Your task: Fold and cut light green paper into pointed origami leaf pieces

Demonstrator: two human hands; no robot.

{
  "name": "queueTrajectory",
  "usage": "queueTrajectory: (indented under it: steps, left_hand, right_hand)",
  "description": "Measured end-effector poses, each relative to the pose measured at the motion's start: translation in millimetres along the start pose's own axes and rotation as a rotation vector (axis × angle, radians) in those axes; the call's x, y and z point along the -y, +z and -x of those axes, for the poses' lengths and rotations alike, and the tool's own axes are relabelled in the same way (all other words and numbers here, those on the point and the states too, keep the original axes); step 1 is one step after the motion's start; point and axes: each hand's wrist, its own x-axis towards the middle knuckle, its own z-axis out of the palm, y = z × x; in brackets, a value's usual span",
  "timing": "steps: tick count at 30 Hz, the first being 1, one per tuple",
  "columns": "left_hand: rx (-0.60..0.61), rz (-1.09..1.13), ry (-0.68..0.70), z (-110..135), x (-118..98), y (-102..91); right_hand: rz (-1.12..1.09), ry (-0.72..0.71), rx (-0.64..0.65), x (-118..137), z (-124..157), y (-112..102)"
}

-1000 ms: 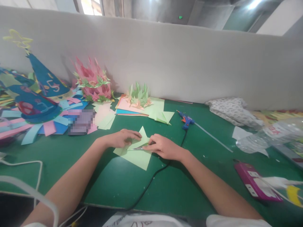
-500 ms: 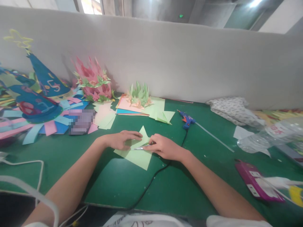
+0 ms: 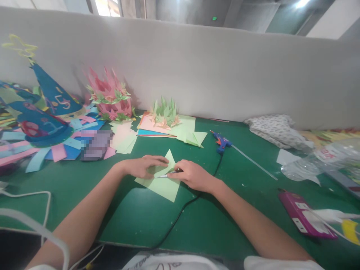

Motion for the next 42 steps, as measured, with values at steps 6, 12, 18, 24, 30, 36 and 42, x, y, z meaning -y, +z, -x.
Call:
queueTrajectory:
  steps: [6,12,18,24,30,36,42]
  left_hand:
    - [0.007,0.009,-0.014,0,-2,-1.3]
    - [-0.013,0.005,-0.02,-1,-3,-1.2]
    - [-0.03,-0.006,-0.015,-2,-2,0.2]
    - [-0.062,0.047,0.002,-2,-1,1.4]
    - [-0.155,0.094,0.034,-7,3,6.1]
    - [-0.23,0.012,-0.033,-12,-4,12.2]
    - [-0.314,-0.099,-0.131,-16,-7,20.5]
  right_hand:
    - [-0.006,-0.006,-0.002,1,-1,-1]
    - [-0.026,-0.029,-0.005,-1,0,-1]
    - [-0.071,-0.043,-0.001,-1,0,-2]
    - [-0.161,-0.06,0.032,-2,3,-5]
    - [-0.375,-0.027,-0.086,-19,13,-11]
    - [-0.236,0.389,-0.444,-42,21,-4]
    - [-0.031,0.554,-0.323,-48,20,12]
